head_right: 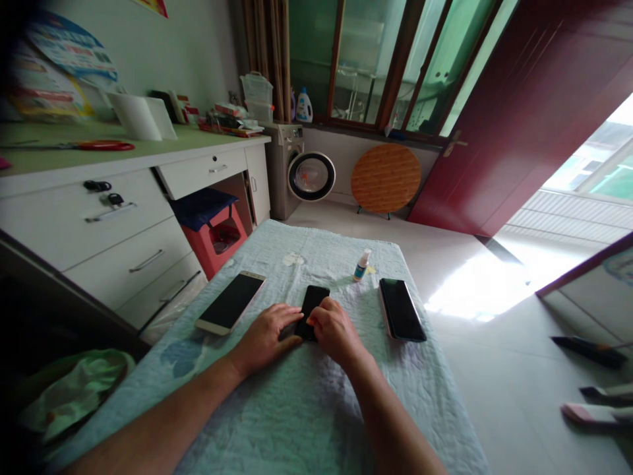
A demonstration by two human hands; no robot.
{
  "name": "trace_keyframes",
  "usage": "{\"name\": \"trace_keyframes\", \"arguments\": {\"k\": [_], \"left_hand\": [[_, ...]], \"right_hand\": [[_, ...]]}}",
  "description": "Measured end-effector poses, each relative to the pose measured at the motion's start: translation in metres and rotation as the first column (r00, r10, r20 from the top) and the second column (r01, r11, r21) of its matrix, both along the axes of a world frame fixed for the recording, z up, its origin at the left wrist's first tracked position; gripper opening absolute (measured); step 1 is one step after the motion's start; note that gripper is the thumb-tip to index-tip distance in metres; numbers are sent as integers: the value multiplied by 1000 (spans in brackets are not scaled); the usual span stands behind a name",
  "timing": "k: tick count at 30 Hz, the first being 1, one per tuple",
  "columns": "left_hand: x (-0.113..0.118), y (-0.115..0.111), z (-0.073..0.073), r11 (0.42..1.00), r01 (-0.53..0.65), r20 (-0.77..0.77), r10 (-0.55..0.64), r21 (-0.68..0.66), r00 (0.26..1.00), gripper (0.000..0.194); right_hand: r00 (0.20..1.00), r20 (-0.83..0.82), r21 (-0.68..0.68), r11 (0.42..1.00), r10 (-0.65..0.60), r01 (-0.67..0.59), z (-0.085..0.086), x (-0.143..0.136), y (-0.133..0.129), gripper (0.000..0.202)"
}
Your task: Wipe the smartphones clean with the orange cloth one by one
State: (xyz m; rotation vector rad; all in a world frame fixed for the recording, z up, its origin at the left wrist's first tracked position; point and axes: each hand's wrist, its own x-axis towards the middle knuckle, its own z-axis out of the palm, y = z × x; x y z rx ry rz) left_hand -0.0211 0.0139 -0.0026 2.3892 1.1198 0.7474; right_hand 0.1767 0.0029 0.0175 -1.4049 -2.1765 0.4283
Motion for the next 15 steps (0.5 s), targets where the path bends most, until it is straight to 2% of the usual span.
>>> {"name": "trace_keyframes", "arguments": {"k": [8, 11, 15], "left_hand": [[2, -1, 1, 1000, -3, -18, 3, 4, 1000, 44], [1, 0, 1, 1000, 3, -20, -3, 9, 1000, 45], [1, -1, -1, 1000, 8, -12, -8, 15, 1000, 47]], "right_hand": [[980, -87, 52, 981, -180, 185, -15, 4, 20, 26], [983, -70, 73, 982, -172, 176, -15, 4, 20, 26], [995, -1, 52, 994, -96, 96, -5, 2, 10, 23]]}}
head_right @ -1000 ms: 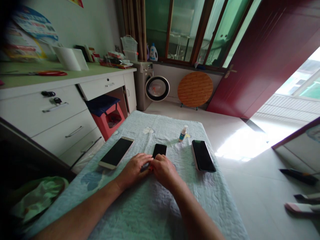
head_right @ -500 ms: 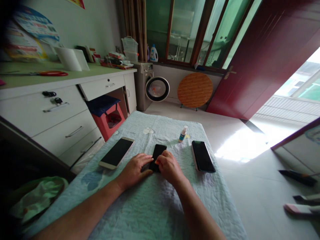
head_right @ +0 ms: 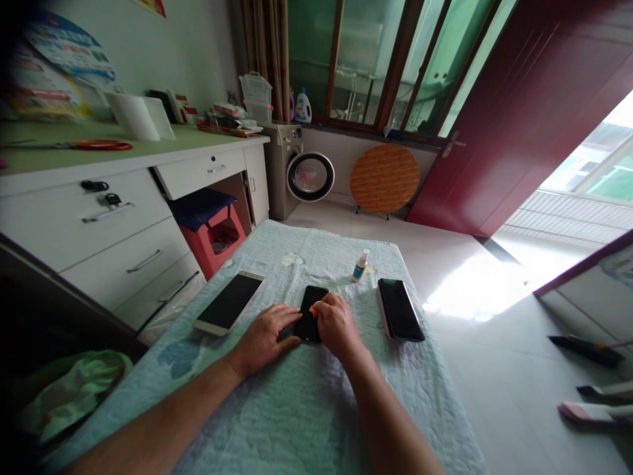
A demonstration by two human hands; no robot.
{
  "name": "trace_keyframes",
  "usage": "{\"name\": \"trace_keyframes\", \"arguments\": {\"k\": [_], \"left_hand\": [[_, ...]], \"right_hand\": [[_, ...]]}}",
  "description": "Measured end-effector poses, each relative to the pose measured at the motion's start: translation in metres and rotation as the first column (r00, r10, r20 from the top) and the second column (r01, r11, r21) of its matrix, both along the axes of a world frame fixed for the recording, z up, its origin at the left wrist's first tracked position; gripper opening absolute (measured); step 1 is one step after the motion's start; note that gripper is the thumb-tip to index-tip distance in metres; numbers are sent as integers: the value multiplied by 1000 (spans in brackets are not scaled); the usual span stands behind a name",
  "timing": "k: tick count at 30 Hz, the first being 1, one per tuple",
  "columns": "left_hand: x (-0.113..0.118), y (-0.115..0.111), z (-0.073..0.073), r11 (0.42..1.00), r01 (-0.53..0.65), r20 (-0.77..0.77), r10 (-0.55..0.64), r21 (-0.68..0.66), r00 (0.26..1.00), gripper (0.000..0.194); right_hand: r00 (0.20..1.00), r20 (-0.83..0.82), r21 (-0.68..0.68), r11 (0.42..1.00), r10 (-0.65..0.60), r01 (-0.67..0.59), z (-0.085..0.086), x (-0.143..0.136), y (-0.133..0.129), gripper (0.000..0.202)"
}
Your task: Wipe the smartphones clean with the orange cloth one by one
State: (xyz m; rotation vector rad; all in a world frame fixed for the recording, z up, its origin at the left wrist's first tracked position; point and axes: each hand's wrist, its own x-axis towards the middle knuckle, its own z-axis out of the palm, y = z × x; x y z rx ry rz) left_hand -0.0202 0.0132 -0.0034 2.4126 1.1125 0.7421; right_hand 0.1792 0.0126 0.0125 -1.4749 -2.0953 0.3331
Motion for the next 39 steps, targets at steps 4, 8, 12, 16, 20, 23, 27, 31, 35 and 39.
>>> {"name": "trace_keyframes", "arguments": {"k": [4, 8, 12, 16, 20, 23, 27, 31, 35, 39], "left_hand": [[2, -3, 1, 1000, 13, -6, -13, 10, 1000, 39], [6, -8, 6, 997, 72, -13, -72, 16, 997, 20], [9, -10, 9, 995, 96, -32, -94, 37, 995, 19], [10, -10, 7, 995, 87, -39, -85, 56, 996, 18], [9, -10, 7, 995, 86, -51, -83, 58, 995, 19], [9, -10, 8, 994, 85, -67, -81, 62, 994, 19], [9, -10, 8, 995, 77, -77, -72, 66, 994, 19], [10, -10, 7, 996, 70, -74, -66, 58, 995, 20], [9, -11, 7, 997, 68, -50, -66, 47, 997, 19], [9, -12, 10, 996, 86, -77, -83, 34, 994, 17]], "right_hand": [[996, 51, -74, 995, 77, -73, 10, -2, -11, 22], [995, 35, -100, 991, 94, -90, 9, -2, -11, 21], [999, -7, -61, 997, 51, -51, 3, 1, -2, 22], [1000, -13, -14, 1000, -17, 16, -4, 4, 13, 23], [997, 4, 7, 997, -78, 78, -7, 5, 31, 23], [992, 37, 13, 992, -124, 124, -7, 5, 43, 24], [984, 72, 12, 986, -165, 164, -6, 1, 53, 25], [990, 90, 31, 994, -106, 103, -4, -4, 47, 24], [996, 92, -1, 1000, 17, -17, 2, -8, 30, 26], [991, 50, -83, 990, 122, -118, 9, -9, 14, 27]]}}
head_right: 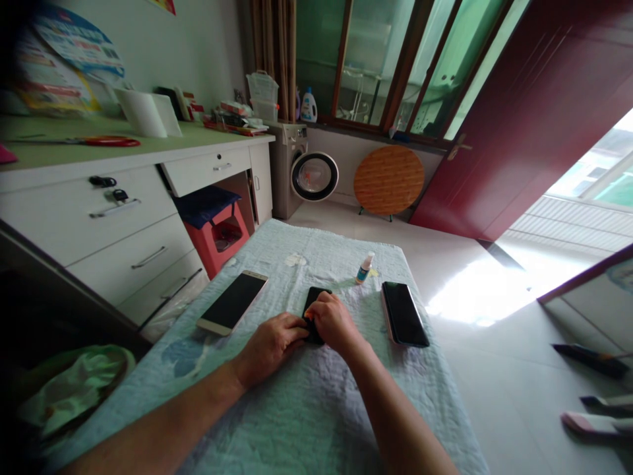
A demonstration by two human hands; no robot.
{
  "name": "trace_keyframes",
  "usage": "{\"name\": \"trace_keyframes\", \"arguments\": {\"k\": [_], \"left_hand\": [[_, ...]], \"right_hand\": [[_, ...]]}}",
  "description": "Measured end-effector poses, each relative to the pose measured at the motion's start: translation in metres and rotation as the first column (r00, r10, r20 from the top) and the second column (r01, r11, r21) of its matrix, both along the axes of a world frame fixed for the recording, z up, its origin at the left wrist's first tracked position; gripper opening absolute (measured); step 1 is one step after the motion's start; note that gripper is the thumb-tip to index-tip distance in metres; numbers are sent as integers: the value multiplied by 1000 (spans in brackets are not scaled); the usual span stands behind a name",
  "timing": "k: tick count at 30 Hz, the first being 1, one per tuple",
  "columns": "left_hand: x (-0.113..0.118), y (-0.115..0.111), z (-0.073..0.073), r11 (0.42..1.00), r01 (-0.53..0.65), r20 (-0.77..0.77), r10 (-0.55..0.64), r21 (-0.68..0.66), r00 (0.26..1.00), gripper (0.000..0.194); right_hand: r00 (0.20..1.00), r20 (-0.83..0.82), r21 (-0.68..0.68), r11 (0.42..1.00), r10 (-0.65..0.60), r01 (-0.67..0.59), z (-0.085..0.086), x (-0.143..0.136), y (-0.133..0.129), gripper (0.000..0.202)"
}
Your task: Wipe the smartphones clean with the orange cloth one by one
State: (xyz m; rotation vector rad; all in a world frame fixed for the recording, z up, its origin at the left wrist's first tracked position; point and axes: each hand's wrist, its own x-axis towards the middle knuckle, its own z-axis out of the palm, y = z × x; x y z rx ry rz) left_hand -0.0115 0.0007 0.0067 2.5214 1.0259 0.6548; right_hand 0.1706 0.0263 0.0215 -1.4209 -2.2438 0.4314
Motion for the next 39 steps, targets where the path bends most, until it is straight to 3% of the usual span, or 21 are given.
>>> {"name": "trace_keyframes", "arguments": {"k": [5, 14, 23, 30, 36, 39], "left_hand": [[0, 0, 0, 1000, 6, -24, -6, 8, 1000, 19], [0, 2, -3, 999, -4, -40, 5, 40, 999, 18], [1, 2, -1, 999, 0, -24, 1, 37, 1000, 20], [1, 2, -2, 1000, -4, -3, 4, 8, 1000, 17], [0, 3, -3, 999, 7, 63, -5, -31, 998, 17], [0, 3, -3, 999, 2, 79, 1, -44, 997, 19]], "right_hand": [[999, -3, -36, 999, 36, -36, 3, -1, 1, 27], [988, -3, 36, 987, -157, 157, -10, -3, 42, 28], [965, 77, 36, 967, -253, 251, -13, -11, 53, 27], [995, 73, 63, 996, -74, 70, -12, -12, 37, 28], [992, 28, 4, 992, 124, -124, -7, -11, 18, 25], [988, 29, -15, 989, 149, -149, -5, -11, 16, 25]]}}
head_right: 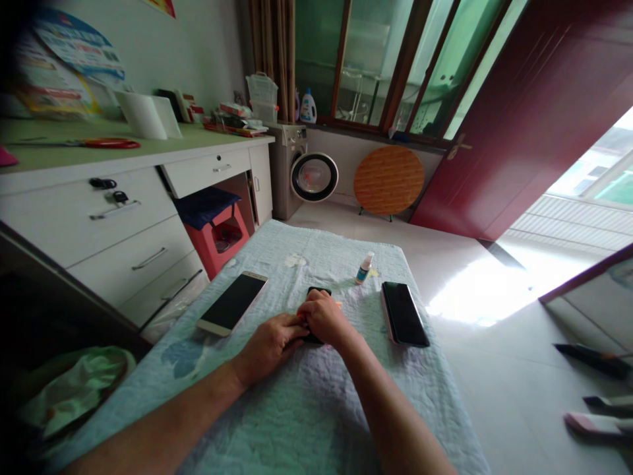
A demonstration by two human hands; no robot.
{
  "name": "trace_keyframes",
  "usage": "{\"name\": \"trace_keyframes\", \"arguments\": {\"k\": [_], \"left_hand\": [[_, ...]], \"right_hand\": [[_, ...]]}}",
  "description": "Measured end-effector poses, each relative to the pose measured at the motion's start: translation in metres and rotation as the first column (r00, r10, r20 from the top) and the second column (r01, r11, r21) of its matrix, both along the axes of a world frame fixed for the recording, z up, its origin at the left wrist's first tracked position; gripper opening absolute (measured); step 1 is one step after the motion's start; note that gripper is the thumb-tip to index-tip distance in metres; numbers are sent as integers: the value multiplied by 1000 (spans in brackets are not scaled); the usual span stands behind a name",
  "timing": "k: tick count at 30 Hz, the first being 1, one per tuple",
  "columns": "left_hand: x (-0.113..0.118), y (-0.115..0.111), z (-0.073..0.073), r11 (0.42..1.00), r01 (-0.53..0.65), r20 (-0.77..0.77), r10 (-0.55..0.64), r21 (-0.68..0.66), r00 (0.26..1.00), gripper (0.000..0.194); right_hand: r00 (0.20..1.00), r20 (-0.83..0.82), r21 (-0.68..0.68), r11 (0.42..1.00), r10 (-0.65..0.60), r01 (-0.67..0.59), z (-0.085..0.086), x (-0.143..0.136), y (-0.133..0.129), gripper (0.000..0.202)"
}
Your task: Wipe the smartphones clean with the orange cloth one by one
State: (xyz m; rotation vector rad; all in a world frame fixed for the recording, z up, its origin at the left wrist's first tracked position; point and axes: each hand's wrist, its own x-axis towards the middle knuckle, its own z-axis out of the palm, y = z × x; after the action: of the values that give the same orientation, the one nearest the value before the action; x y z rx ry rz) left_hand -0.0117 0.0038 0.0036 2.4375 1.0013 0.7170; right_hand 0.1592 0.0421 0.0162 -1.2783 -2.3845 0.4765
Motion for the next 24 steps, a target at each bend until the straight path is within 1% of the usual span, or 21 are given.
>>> {"name": "trace_keyframes", "arguments": {"k": [3, 8, 12, 16, 20, 24], "left_hand": [[0, 0, -1, 1000, -17, -2, 17, -8, 1000, 19], [1, -1, -1, 1000, -23, -37, 23, -9, 999, 21], [1, -1, 1, 1000, -14, -59, 15, 7, 998, 21], [0, -1, 1, 1000, -13, -68, 15, 20, 998, 22], [0, -1, 0, 1000, -20, -71, 22, 23, 997, 22], [1, -2, -1, 999, -33, -71, 34, 26, 997, 22]], "right_hand": [[998, -27, 1, 998, -65, 65, -2, -2, 5, 28], [974, -50, 52, 974, -220, 222, -11, -3, 24, 28], [960, -18, 82, 957, -279, 279, -12, -4, 38, 27], [956, 107, 88, 960, -275, 266, -7, -5, 44, 27], [947, 236, 66, 976, -218, 208, 0, -5, 44, 26], [942, 298, 36, 988, -154, 150, 5, -6, 41, 26]]}}
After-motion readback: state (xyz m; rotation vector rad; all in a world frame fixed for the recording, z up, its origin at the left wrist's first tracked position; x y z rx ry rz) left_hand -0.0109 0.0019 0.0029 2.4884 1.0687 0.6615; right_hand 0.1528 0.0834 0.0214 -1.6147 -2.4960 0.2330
